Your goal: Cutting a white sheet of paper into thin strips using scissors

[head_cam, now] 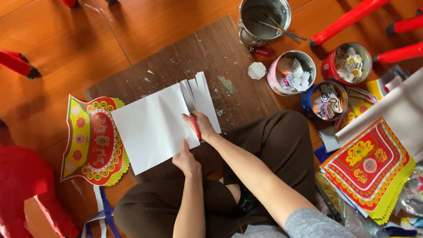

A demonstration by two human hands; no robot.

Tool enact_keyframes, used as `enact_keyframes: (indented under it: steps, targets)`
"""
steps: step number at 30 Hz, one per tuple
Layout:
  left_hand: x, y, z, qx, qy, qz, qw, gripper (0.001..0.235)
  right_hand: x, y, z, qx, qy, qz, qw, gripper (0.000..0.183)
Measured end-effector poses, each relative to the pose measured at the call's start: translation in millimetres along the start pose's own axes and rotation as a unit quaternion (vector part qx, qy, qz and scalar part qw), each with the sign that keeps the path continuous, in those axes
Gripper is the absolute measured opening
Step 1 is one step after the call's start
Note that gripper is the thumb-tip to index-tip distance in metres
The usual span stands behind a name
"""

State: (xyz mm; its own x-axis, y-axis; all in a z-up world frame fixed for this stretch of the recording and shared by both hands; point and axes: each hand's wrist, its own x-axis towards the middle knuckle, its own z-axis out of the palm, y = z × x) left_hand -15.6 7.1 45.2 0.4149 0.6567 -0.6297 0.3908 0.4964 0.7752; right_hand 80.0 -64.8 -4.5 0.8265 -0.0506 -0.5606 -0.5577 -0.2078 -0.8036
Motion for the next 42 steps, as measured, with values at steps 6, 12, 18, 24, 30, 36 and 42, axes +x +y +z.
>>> enact_keyframes:
  steps: [6, 12, 18, 24, 30, 36, 42]
  targets:
    - [-49.4, 46.8, 16.5, 0.002, -0.018, 0.061, 0.998, 0.03, -33.1, -42.9, -9.4, 0.039, 0.009, 0.028, 0.999, 0.052]
    - [-89.1, 129.6, 20.5, 0.087, 0.009, 0.246, 0.965, 0.041, -53.5, -39.5, -49.8, 0.07, -0.086, -0.075, 0.991, 0.047]
    - [20.5, 78.9, -1.3, 0.043, 0.05, 0.282, 0.957, 0.033, -127.3, -62.9, -145.3, 0.093, -0.107, -0.029, 0.989, 0.04]
    - [75.0, 84.9, -12.2, -0.141, 0.107, 0.077, 0.981, 0.069, -81.6, -15.2, -158.4, 0.19, -0.037, 0.011, 0.981, 0.024]
    - [56.5, 67.1, 34.7, -0.009, -0.03, -0.033, 0.999, 0.036, -68.0, -37.2, -153.3, 0.255, -0.055, 0.021, 0.965, 0.028]
    - [46.0, 77.9, 121.0, 0.321, -0.191, 0.242, 0.895, 0.024, -69.7, -46.9, -154.0, 0.187, -0.052, -0.031, 0.981, 0.025]
    - [117.6, 61.7, 189.0, 0.621, -0.161, 0.418, 0.643, 0.05, -78.1, -61.0, -158.5, 0.137, -0.034, -0.109, 0.984, 0.029]
